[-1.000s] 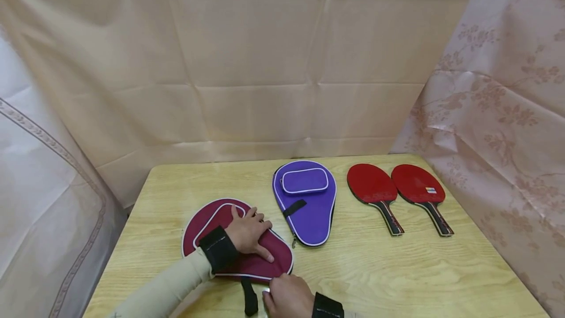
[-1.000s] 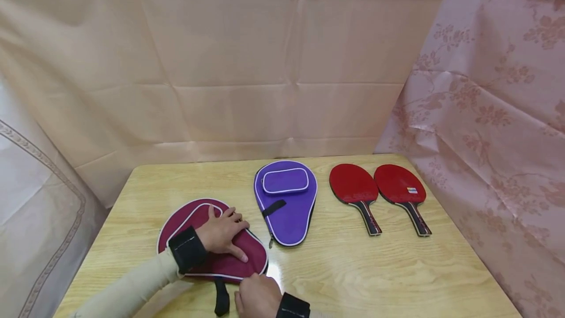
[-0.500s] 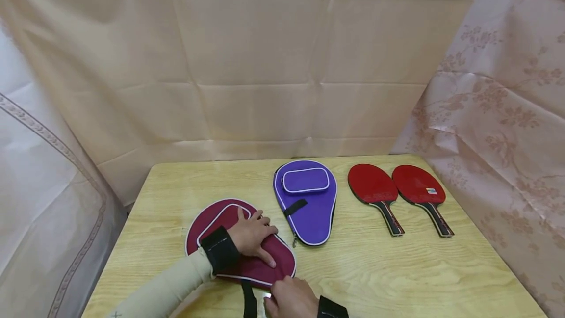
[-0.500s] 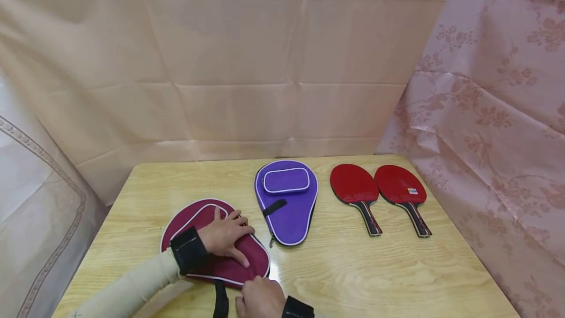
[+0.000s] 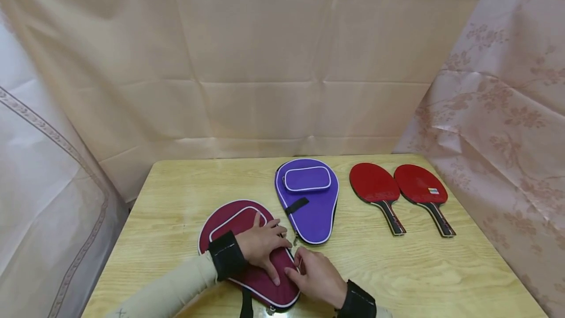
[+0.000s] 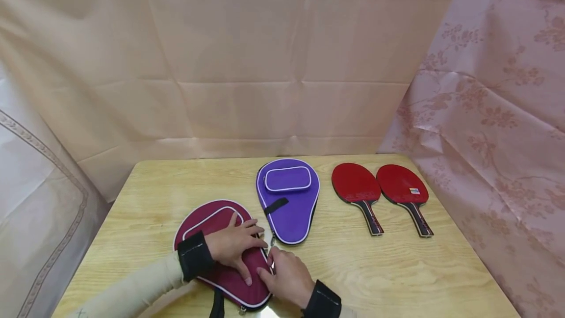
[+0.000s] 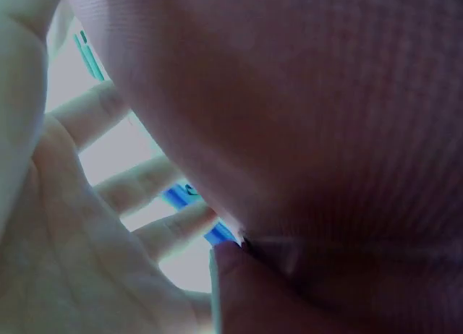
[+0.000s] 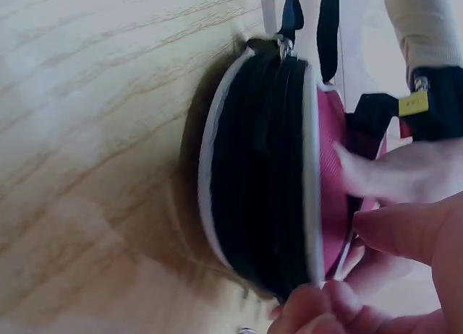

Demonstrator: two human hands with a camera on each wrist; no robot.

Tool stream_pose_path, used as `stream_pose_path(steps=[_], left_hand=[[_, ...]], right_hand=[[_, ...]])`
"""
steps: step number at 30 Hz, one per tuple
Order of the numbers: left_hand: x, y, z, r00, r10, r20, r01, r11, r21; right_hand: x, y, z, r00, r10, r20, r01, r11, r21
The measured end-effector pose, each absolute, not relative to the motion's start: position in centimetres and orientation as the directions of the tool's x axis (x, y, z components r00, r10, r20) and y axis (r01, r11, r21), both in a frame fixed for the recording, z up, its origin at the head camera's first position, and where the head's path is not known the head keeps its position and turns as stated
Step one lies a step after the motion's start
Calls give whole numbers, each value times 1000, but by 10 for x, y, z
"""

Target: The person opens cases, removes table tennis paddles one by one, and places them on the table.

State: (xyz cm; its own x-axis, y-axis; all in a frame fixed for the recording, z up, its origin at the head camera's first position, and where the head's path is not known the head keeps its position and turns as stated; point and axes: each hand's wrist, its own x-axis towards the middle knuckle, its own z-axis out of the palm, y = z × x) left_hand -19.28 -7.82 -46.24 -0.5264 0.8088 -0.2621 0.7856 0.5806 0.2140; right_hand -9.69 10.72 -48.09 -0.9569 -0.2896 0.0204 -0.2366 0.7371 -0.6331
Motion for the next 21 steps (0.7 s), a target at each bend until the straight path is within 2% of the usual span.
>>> stream_pose_path(steps=[3,5,8,12,14,17,21], left_hand=[[-194,-86,-460,-532,816,-227,765,577,286],[-194,-96,-457,-567,801,-193,733,598,325],[-195,-116,-454,-665,722,-189,643,683,347],[-190,-139,-454,-825,510,-245,411,838,359],[-187,-146,-454,-879,404,-255,299,881,367],[-182,-150,-455,-916,320,-241,220,904,366],[-183,-147,-455,-914,341,-222,242,894,377]], right_hand=[[-102,109,-486,-960,-279,-26,-188,710,-678],[-106,108,-487,-958,-279,-66,-151,688,-710],[-111,104,-489,-955,-280,-98,-122,672,-730],[-113,98,-491,-961,-253,-113,-90,669,-738],[-113,96,-492,-966,-233,-115,-70,662,-746],[-113,95,-492,-970,-218,-110,-58,642,-765],[-111,98,-493,-968,-223,-117,-41,598,-800]])
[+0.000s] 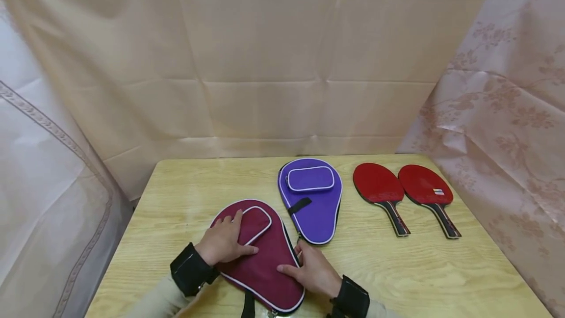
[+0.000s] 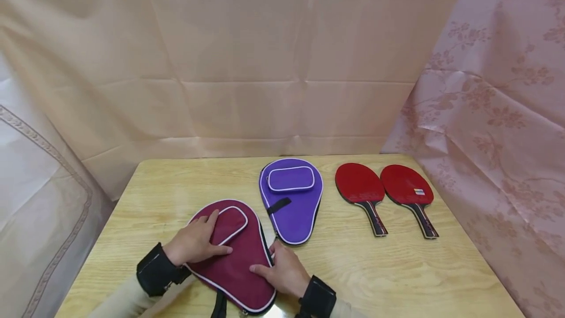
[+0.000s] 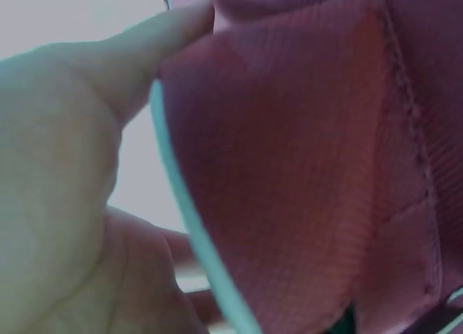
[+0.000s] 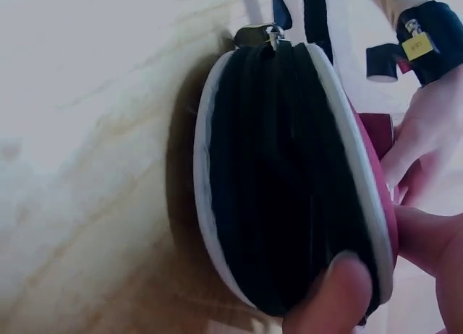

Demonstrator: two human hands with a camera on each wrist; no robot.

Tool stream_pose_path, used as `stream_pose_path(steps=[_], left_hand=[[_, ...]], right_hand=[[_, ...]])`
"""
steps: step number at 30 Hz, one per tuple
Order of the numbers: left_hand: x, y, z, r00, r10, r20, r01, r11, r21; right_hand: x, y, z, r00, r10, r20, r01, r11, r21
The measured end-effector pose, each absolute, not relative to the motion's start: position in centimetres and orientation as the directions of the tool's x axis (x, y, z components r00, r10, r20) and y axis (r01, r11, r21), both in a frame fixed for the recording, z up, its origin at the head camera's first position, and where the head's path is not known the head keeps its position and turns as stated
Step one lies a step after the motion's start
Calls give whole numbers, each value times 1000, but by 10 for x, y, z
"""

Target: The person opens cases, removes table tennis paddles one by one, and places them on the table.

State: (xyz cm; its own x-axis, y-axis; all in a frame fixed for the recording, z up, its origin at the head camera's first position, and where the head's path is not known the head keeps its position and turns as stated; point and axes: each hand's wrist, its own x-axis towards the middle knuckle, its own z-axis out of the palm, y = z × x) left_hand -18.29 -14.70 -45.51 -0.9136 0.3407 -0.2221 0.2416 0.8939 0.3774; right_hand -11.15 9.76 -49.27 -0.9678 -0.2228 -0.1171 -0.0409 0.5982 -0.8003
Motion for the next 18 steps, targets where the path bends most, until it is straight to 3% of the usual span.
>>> stream_pose_path(steps=[9,18], left_hand=[[-196,-139,-459,-846,498,-192,399,828,393],[-201,-134,-459,-824,537,-177,428,797,425]], right_hand=[[-97,109,-491,-901,-293,-320,186,405,-895],[-88,109,-495,-880,-319,-351,271,269,-924]])
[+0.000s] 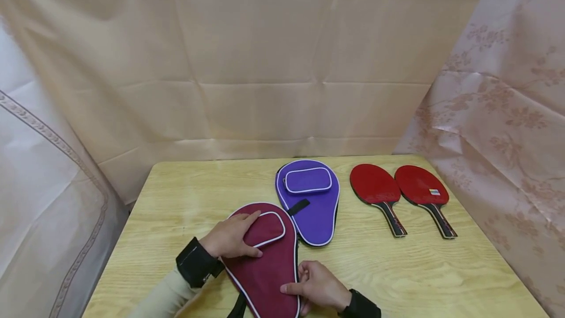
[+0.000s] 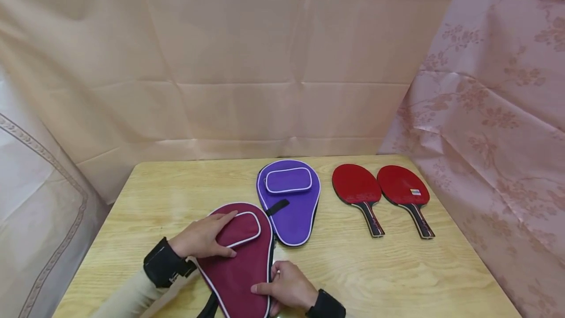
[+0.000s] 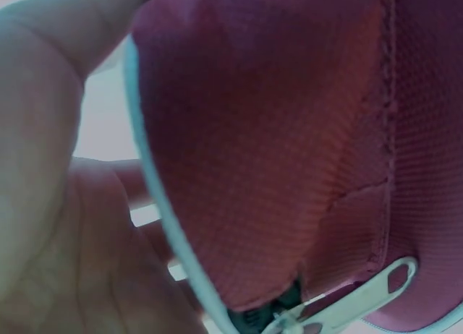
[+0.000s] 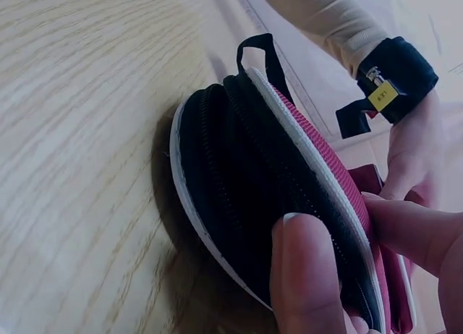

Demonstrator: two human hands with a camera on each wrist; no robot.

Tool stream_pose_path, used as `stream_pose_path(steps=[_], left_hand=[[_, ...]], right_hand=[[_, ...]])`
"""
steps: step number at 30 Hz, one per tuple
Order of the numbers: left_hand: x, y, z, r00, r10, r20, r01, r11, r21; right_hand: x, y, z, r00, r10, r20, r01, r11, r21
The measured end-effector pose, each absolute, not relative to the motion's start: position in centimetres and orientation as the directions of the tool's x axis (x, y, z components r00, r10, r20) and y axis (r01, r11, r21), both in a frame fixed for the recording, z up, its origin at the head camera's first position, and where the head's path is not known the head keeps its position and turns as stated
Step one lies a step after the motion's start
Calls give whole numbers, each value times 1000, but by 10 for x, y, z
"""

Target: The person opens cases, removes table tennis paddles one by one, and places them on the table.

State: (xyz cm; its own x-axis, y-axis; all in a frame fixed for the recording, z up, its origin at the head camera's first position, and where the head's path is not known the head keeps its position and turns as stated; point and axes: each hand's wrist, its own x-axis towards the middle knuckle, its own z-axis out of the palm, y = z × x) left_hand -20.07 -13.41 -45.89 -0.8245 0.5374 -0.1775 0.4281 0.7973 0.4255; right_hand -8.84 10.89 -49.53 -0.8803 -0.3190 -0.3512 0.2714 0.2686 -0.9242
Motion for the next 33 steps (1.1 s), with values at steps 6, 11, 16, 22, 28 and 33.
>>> stream_pose_path(steps=[6,11,16,22,28,33], left_hand=[[-202,-138,-461,-820,546,-170,428,783,452],[-204,-144,-461,-808,568,-154,425,744,516],[-207,-162,-452,-820,571,-37,430,659,617],[-210,-194,-437,-842,520,146,469,569,675],[-210,-226,-426,-880,450,153,409,553,726],[-206,-255,-421,-891,453,0,247,486,838]], right_hand=[[-87,106,-498,-884,-325,-336,254,269,-929],[-86,105,-494,-892,-328,-312,223,281,-934],[-81,98,-482,-902,-371,-222,127,265,-956],[-75,82,-461,-858,-511,-44,-105,258,-960],[-77,56,-440,-748,-654,-118,-189,379,-906],[-78,27,-438,-636,-765,-99,-475,490,-731]])
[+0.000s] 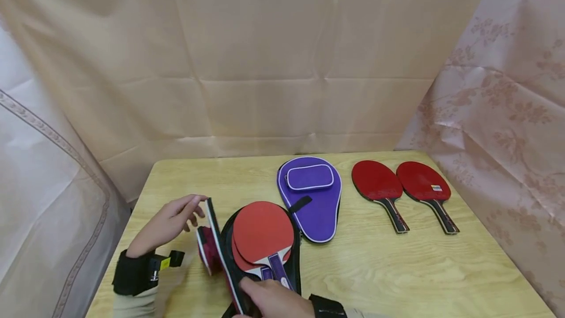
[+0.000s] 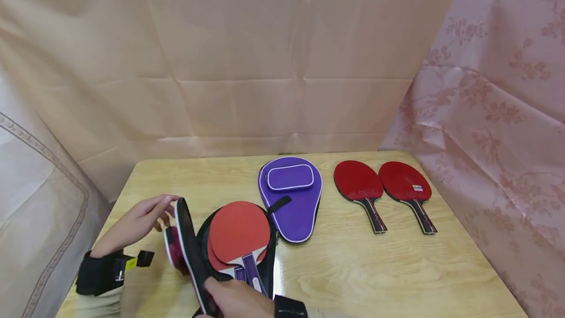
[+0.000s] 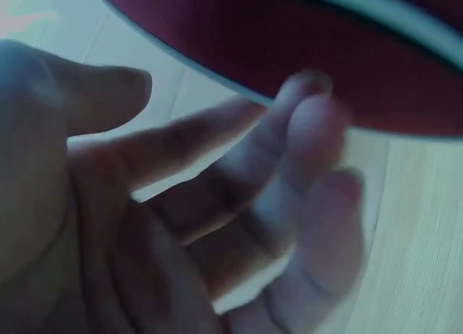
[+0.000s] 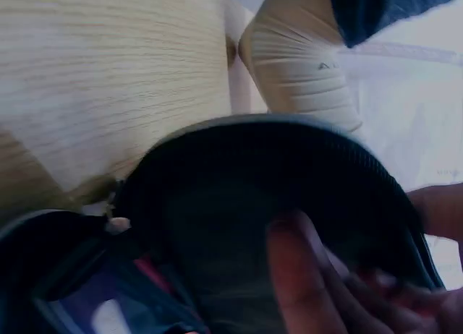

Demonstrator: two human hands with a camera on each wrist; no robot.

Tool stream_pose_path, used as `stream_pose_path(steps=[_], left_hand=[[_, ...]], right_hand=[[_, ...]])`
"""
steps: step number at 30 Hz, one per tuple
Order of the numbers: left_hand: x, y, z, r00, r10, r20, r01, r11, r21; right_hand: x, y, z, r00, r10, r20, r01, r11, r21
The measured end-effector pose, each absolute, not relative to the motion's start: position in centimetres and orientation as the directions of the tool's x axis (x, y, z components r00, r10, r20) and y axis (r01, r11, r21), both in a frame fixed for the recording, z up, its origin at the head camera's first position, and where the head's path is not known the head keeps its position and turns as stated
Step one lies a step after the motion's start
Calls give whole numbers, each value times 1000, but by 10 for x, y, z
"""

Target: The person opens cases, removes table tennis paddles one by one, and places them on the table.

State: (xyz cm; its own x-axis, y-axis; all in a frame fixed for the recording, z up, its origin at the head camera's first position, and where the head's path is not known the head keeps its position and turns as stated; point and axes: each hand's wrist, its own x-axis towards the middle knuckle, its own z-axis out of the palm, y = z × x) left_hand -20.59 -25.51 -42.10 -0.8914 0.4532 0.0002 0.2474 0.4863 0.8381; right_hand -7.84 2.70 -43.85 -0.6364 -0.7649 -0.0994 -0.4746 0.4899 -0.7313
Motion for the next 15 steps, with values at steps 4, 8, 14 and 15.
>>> stream_pose_path(steps=[4,8,14,15], left_hand=[[-203,-278,-413,-845,510,-159,108,454,885],[-203,-297,-408,-788,564,-244,45,449,892],[-202,-318,-421,-728,677,-107,246,405,881],[-202,-322,-424,-718,692,-80,270,382,884]], right_hand=[[-78,4,-441,-573,-810,-121,-624,528,-576],[-78,-13,-446,-543,-826,-149,-662,531,-529],[-79,-22,-459,-471,-874,-119,-746,466,-476],[-80,-22,-461,-448,-887,-109,-755,441,-485]])
